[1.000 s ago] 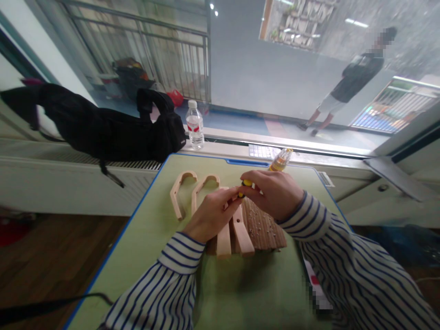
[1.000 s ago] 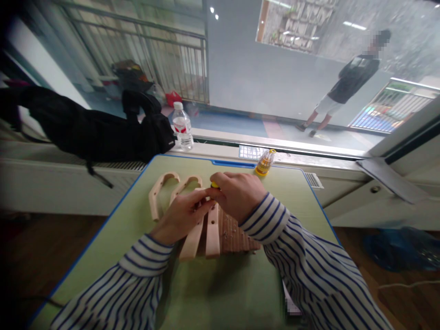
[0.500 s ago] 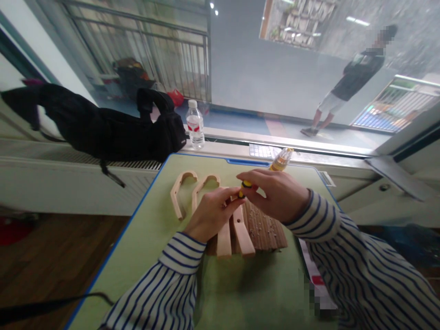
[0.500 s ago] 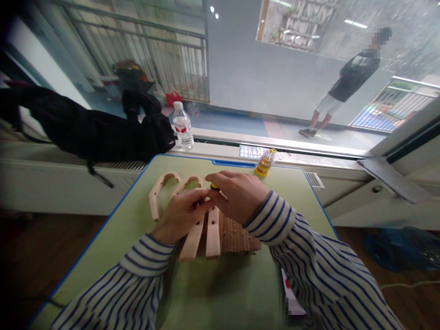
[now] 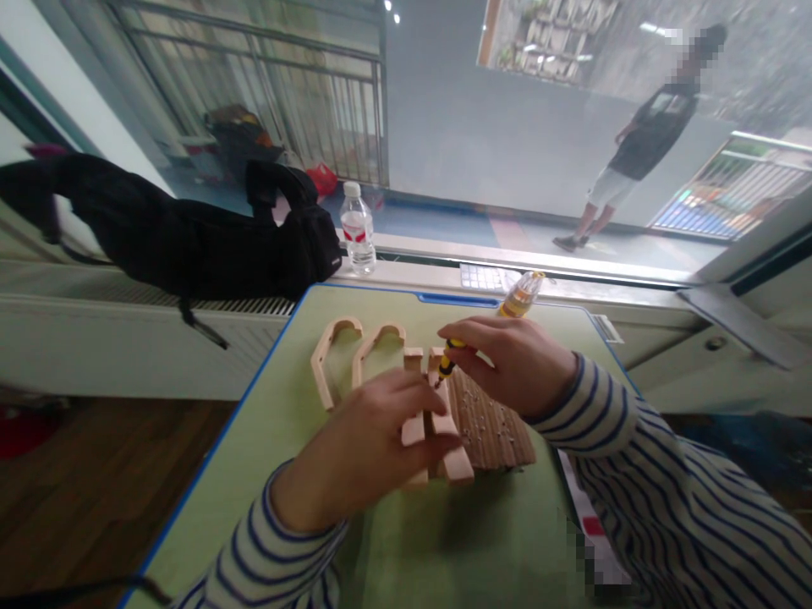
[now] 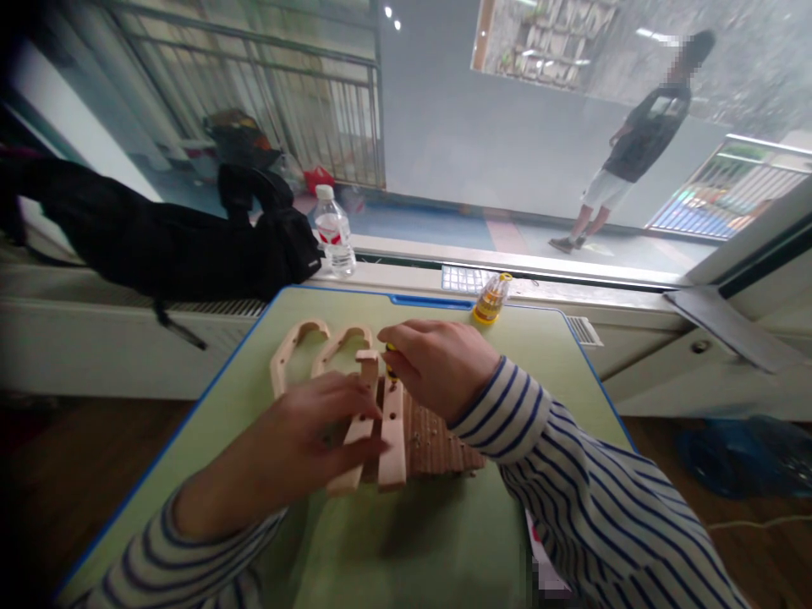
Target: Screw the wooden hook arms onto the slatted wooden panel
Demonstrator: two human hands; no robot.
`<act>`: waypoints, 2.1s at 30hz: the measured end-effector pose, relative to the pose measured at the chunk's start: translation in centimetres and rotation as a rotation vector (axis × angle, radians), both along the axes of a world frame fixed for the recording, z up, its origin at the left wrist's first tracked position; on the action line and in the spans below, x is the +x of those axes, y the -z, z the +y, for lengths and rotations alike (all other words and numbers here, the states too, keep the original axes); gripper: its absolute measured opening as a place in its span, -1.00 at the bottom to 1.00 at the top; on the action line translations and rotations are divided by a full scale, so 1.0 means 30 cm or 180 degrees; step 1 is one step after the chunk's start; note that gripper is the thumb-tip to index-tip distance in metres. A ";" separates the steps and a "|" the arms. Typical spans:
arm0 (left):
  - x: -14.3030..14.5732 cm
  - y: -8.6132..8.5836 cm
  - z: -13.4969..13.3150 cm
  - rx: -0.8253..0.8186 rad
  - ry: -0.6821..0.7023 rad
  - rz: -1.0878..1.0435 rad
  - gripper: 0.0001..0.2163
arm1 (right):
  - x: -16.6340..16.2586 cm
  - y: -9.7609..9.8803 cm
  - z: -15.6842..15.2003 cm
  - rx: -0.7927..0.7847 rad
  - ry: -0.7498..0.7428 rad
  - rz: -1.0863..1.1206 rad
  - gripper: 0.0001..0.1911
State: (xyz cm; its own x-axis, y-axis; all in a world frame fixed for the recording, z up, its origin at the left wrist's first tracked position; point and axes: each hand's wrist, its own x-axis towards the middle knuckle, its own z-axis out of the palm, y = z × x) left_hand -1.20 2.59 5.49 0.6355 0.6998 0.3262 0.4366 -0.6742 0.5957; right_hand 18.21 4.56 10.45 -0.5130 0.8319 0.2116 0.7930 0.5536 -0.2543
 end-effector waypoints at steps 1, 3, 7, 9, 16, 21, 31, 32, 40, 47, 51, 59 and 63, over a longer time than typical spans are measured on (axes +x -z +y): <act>0.002 -0.008 -0.020 -0.0027 0.0288 0.0099 -0.76 | 0.000 0.001 0.001 0.0004 0.0023 0.0013 -0.67; 0.015 -0.013 -0.055 0.0043 0.0624 0.0250 -0.69 | -0.001 0.005 0.005 0.0021 0.0052 0.0034 -0.68; 0.041 0.006 -0.083 0.0213 0.0869 0.0447 -0.70 | -0.001 0.011 0.013 0.0085 0.0035 0.0084 -0.70; 0.043 0.016 -0.082 0.0240 0.0914 0.0472 -0.76 | -0.001 0.014 0.016 0.0108 -0.0005 0.0100 -0.70; 0.040 0.016 -0.070 0.0113 0.1021 0.0577 -0.85 | -0.004 0.021 0.026 0.0149 -0.0053 0.0126 -0.70; 0.046 0.014 -0.071 0.0082 0.1018 0.0560 -0.85 | -0.012 0.022 0.031 0.0174 -0.0042 0.0130 -0.70; 0.047 0.016 -0.074 0.0085 0.1033 0.0579 -0.85 | -0.015 0.024 0.033 0.0174 -0.0042 0.0158 -0.70; 0.048 0.016 -0.075 0.0082 0.1032 0.0596 -0.85 | -0.015 0.024 0.033 0.0172 -0.0043 0.0162 -0.70; 0.050 0.012 -0.070 0.0145 0.1025 0.0538 -0.86 | -0.015 0.027 0.032 0.0158 -0.0052 0.0169 -0.70; 0.045 0.009 -0.078 0.0121 0.0960 0.0456 -0.84 | -0.012 0.021 0.031 0.0125 -0.0062 0.0171 -0.69; 0.020 0.003 -0.065 0.0026 0.0852 0.0141 -0.78 | -0.012 0.021 0.034 0.0102 -0.0044 0.0169 -0.69; -0.010 -0.030 0.063 -0.0021 -0.0761 -0.0039 -0.79 | -0.003 0.028 0.034 0.0058 -0.0108 0.0152 -0.69; 0.016 -0.066 0.100 -0.0155 -0.0783 0.0340 -0.77 | 0.001 0.027 0.026 0.0009 0.0071 0.0250 -0.67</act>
State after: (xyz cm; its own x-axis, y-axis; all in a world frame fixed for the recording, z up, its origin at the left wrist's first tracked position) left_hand -0.71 5.58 7.46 0.4736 0.8505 0.2287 0.6457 -0.5119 0.5666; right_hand 18.23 5.33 9.65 -0.4760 0.8423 0.2527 0.7828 0.5368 -0.3148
